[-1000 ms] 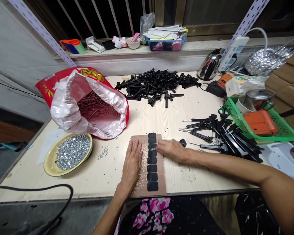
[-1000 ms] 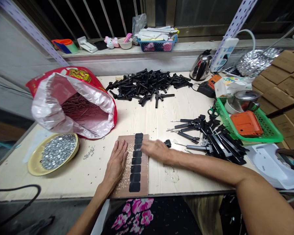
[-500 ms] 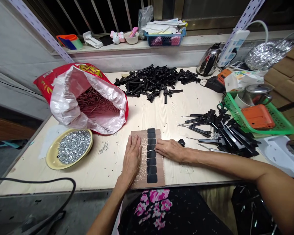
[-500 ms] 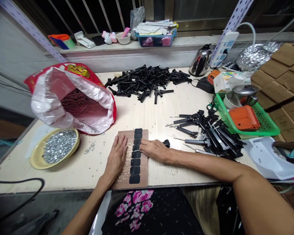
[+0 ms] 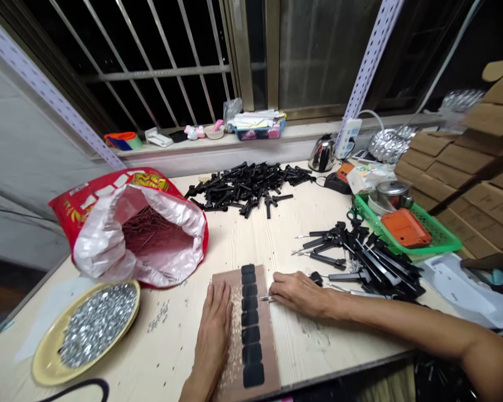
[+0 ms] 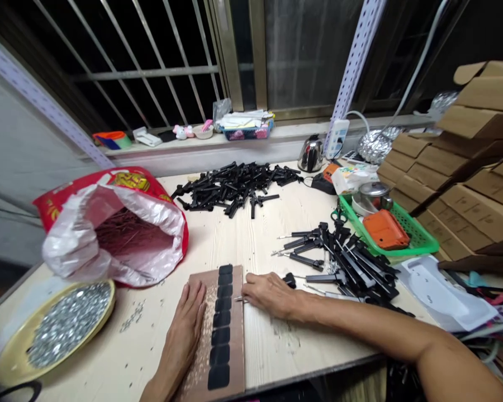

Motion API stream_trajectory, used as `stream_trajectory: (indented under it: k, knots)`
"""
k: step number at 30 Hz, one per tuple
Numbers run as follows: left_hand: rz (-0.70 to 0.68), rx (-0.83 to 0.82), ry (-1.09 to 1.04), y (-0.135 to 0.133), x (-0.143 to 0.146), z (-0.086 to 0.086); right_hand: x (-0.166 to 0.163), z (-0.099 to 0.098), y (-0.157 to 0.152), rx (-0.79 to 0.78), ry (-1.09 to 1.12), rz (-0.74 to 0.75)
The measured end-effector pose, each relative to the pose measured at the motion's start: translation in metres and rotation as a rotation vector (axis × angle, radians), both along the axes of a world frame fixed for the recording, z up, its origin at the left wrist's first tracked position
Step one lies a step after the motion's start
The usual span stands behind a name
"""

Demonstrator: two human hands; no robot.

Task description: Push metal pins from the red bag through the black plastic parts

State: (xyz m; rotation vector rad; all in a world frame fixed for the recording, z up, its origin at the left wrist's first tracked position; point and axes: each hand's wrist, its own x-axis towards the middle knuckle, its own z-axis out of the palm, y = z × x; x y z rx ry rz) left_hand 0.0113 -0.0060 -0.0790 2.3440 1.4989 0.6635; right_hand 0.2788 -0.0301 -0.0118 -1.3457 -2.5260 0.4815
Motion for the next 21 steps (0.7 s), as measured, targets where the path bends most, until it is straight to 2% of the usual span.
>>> stream_trajectory:
  k: [3,6,8,10,11,14,16,18,21]
  knots:
    - [0.012,-0.013,-0.016,0.001,-0.005,-0.008,0.039,0.018,0.000,-0.024,-0.122,-0.143]
    - [0.001,-0.035,-0.018,0.003,-0.009,-0.015,0.068,0.035,0.021,-0.026,-0.215,-0.196]
    - [-0.006,-0.046,-0.016,0.004,-0.010,-0.019,0.075,0.042,0.049,-0.001,-0.182,-0.299]
    - [-0.005,-0.051,-0.020,0.005,-0.012,-0.023,0.073,0.041,0.087,-0.020,-0.105,-0.493]
    - [-0.005,-0.052,-0.027,0.005,-0.013,-0.025,0.069,0.039,0.108,-0.060,-0.058,-0.609]
    - [-0.012,-0.050,-0.106,0.004,-0.016,-0.024,0.056,0.025,0.166,-0.143,-0.021,-0.749]
    - [-0.028,-0.076,-0.212,0.004,-0.015,-0.014,0.047,0.015,0.194,-0.176,-0.008,-0.805]
    - [-0.020,-0.152,-0.353,0.010,-0.009,0.005,0.040,0.009,0.208,-0.191,0.016,-0.855]
    - [0.122,-0.342,-0.633,0.032,0.018,0.042,0.026,0.007,0.200,-0.185,0.083,-0.859]
